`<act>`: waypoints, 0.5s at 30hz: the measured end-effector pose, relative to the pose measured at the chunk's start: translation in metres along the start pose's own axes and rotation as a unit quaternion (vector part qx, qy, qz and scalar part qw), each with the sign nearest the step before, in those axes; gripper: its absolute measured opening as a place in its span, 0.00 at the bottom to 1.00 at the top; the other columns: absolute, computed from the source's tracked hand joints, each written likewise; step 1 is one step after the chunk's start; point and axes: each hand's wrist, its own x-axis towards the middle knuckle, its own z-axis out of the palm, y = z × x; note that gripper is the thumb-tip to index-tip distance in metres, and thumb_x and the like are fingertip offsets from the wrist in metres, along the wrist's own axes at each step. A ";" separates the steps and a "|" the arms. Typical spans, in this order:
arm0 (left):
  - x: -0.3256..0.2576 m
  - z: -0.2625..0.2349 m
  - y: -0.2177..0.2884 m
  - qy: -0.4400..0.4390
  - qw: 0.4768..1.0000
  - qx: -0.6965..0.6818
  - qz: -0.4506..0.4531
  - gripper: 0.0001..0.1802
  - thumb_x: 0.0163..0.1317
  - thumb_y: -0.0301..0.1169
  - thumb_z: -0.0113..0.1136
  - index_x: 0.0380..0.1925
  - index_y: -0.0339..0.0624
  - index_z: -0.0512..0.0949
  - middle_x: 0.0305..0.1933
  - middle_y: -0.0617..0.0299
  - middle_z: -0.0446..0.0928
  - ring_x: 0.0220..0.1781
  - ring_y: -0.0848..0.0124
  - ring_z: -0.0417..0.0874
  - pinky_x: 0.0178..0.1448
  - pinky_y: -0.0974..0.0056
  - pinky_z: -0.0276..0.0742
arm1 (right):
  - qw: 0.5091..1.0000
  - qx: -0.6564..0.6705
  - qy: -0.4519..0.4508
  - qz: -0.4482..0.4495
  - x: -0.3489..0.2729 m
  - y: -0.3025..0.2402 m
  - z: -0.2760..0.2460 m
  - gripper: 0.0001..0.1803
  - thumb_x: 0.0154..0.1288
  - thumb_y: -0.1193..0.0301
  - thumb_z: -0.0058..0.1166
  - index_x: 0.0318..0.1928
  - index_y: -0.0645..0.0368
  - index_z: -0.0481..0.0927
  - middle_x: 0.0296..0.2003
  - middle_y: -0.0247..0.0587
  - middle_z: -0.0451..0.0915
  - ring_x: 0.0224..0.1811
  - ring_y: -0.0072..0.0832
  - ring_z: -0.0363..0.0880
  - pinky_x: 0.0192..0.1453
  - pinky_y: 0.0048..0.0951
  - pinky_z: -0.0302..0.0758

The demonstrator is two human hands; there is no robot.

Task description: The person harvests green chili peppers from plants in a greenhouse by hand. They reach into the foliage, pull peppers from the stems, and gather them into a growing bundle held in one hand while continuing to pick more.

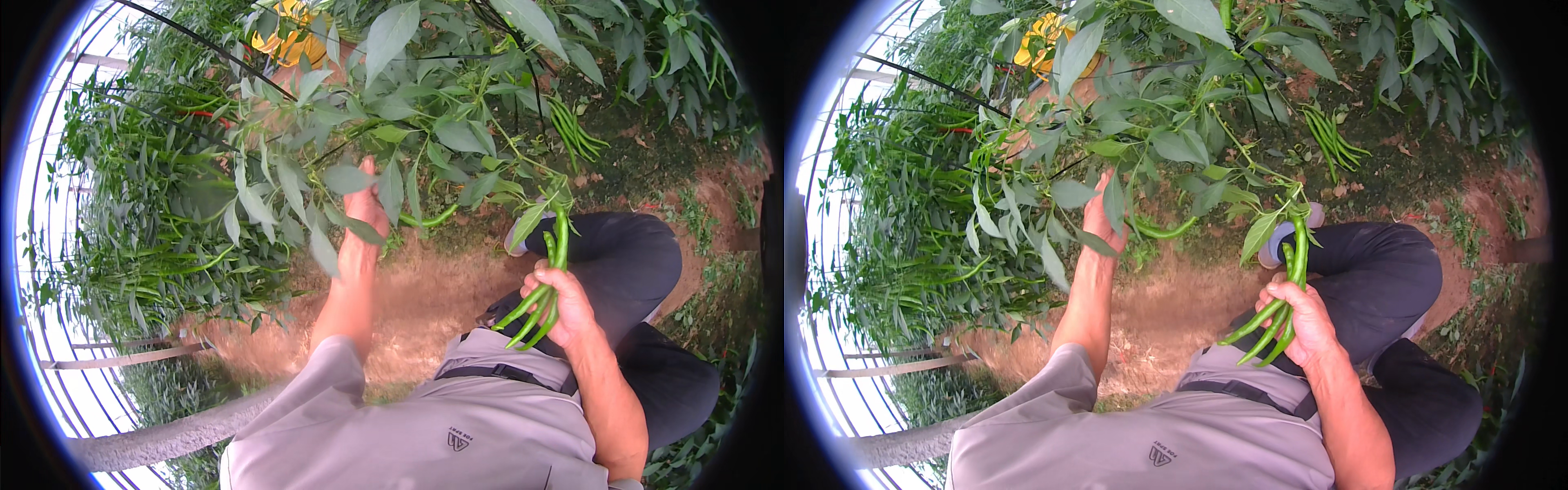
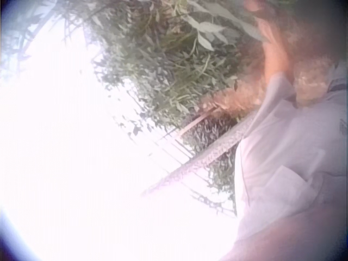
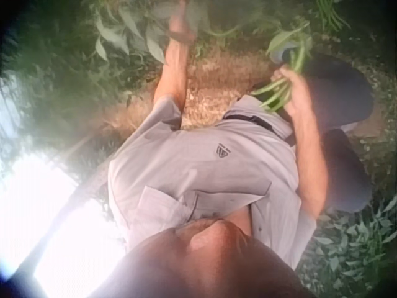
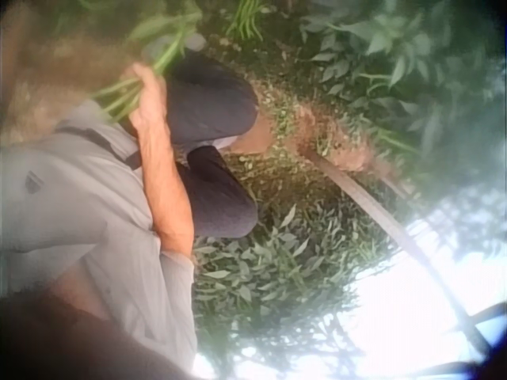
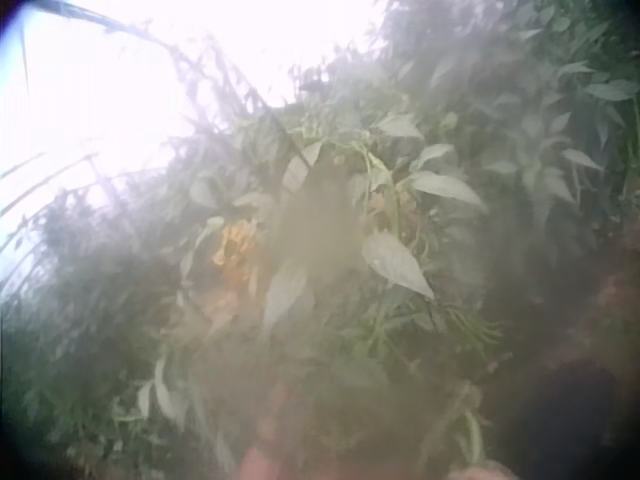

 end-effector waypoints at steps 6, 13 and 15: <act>0.020 -0.096 0.025 0.216 0.976 -0.023 -0.011 0.08 0.71 0.39 0.65 0.45 0.52 0.82 0.31 0.73 0.70 0.31 0.76 0.70 0.30 0.67 0.64 | 1.000 0.003 0.000 0.003 0.000 0.001 0.000 0.09 0.65 0.73 0.63 0.39 0.56 0.74 0.30 0.37 0.76 0.32 0.28 0.77 0.32 0.28 0.75; 0.147 -0.154 0.054 -0.077 0.975 0.162 0.130 0.11 0.71 0.35 0.63 0.48 0.45 0.75 0.37 0.65 0.75 0.32 0.73 0.72 0.33 0.66 0.67 | 1.000 -0.001 -0.007 0.005 0.000 0.006 -0.003 0.08 0.65 0.72 0.63 0.40 0.57 0.76 0.31 0.37 0.77 0.33 0.28 0.78 0.33 0.28 0.75; 0.188 -0.153 0.051 -0.257 0.964 0.040 0.060 0.19 0.70 0.36 0.64 0.57 0.41 0.74 0.45 0.58 0.77 0.40 0.68 0.77 0.40 0.63 0.73 | 1.000 0.001 -0.016 0.001 -0.001 0.007 -0.004 0.08 0.65 0.72 0.63 0.40 0.57 0.76 0.31 0.37 0.77 0.33 0.28 0.78 0.33 0.28 0.75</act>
